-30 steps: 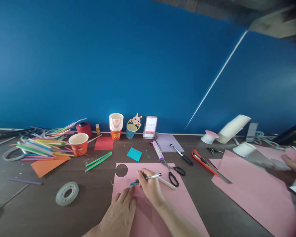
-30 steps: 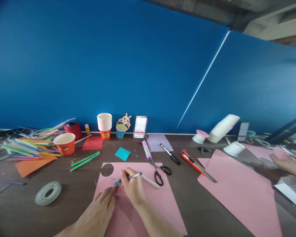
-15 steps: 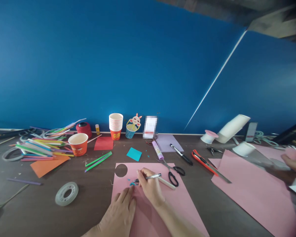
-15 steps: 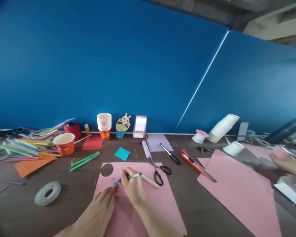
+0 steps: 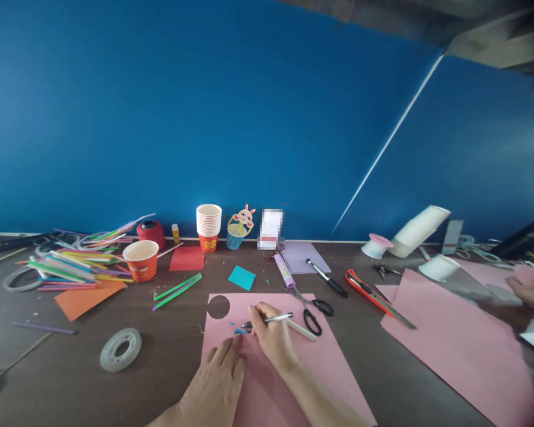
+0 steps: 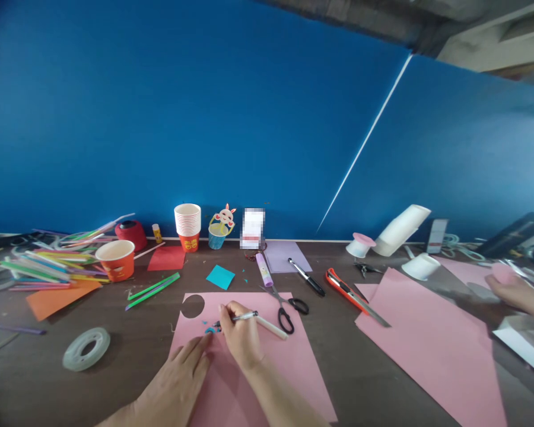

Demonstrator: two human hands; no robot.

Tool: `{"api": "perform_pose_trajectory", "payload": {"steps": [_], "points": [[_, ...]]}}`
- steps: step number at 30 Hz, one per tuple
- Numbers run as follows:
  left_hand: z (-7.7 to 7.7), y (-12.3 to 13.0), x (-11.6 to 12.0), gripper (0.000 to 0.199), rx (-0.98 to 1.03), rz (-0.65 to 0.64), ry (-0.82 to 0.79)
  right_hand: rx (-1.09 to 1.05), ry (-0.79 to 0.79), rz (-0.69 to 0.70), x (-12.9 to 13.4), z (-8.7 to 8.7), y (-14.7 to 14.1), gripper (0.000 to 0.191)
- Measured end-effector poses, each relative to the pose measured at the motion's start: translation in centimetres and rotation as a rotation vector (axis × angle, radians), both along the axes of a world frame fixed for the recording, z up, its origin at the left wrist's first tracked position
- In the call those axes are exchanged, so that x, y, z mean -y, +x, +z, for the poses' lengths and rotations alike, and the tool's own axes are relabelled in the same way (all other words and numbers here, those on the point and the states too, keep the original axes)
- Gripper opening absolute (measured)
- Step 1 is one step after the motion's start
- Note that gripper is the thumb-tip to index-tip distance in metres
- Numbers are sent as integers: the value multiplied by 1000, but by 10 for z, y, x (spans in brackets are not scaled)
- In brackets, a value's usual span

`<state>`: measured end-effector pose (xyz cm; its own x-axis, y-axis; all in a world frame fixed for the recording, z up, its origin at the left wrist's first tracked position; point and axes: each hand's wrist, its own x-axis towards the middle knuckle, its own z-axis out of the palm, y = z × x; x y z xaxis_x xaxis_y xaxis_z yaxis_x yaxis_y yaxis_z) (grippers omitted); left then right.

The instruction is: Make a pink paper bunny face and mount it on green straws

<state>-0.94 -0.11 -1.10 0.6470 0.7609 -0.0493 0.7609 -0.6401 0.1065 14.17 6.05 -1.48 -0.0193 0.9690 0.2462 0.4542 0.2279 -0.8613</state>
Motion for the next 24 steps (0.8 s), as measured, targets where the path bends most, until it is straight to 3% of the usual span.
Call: {"api": "perform_pose_trajectory", "payload": {"steps": [24], "points": [[0, 0, 0, 40, -13, 14, -55, -4, -27, 7, 1, 3, -1, 34]]}}
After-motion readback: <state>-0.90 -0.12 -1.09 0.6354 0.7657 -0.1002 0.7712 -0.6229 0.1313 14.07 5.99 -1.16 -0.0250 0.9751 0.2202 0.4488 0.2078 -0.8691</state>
